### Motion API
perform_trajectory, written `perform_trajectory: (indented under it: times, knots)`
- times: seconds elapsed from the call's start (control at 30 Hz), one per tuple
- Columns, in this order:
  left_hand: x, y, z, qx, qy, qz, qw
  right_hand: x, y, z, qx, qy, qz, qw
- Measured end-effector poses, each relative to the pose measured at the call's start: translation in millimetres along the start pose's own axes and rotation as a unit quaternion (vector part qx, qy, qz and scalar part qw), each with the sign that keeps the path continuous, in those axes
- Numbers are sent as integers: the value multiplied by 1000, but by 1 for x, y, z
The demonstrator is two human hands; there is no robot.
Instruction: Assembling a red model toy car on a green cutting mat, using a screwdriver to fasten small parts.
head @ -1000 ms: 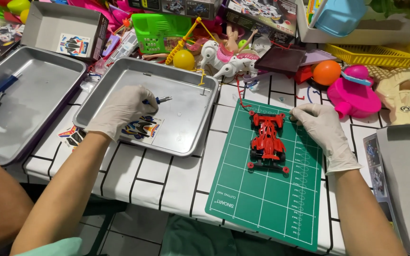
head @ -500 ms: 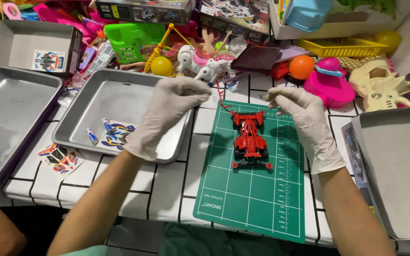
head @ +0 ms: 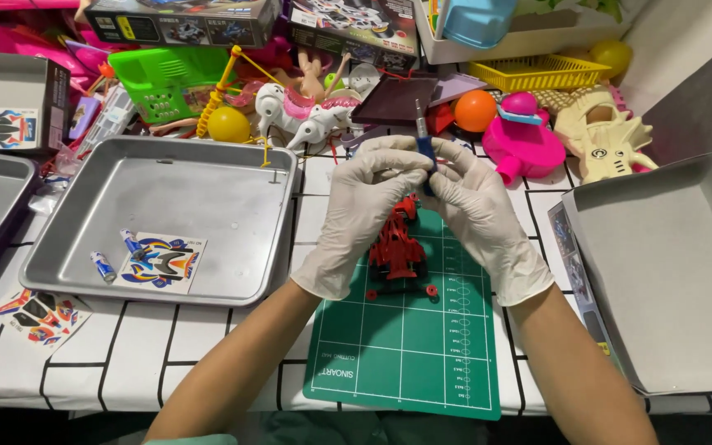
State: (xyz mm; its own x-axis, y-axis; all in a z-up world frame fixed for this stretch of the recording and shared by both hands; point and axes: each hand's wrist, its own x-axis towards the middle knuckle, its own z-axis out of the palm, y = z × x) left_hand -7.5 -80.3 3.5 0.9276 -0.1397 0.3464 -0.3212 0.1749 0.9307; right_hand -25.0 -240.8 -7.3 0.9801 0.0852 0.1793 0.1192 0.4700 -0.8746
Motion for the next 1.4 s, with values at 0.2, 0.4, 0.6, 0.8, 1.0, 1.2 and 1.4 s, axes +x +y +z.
perform_trajectory:
  times: [0.2, 0.4, 0.6, 0.8, 1.0, 1.2, 1.4]
  knots:
    - [-11, 5, -28, -105, 57, -109, 987, -2, -19, -12, -88, 56, -18, 994]
    - [-19, -12, -39, -209, 57, -166, 962, -15, -25, 9, -130, 82, 3, 988]
    - [-23, -27, -37, -317, 70, -154, 933, -20, -21, 11, -152, 101, 15, 983]
    - [-35, -42, -32, -442, 30, -163, 881, -28, -24, 28, -139, 120, -29, 982]
    - [-37, -33, -38, -556, -119, -94, 818, -44, -24, 42, -238, 116, -146, 953]
    - [-40, -32, -38, -561, -145, -88, 810, -49, -26, 53, -261, 109, -154, 947]
    - [-43, -33, -37, -570, -136, -98, 805, -49, -21, 46, -243, 101, -153, 953]
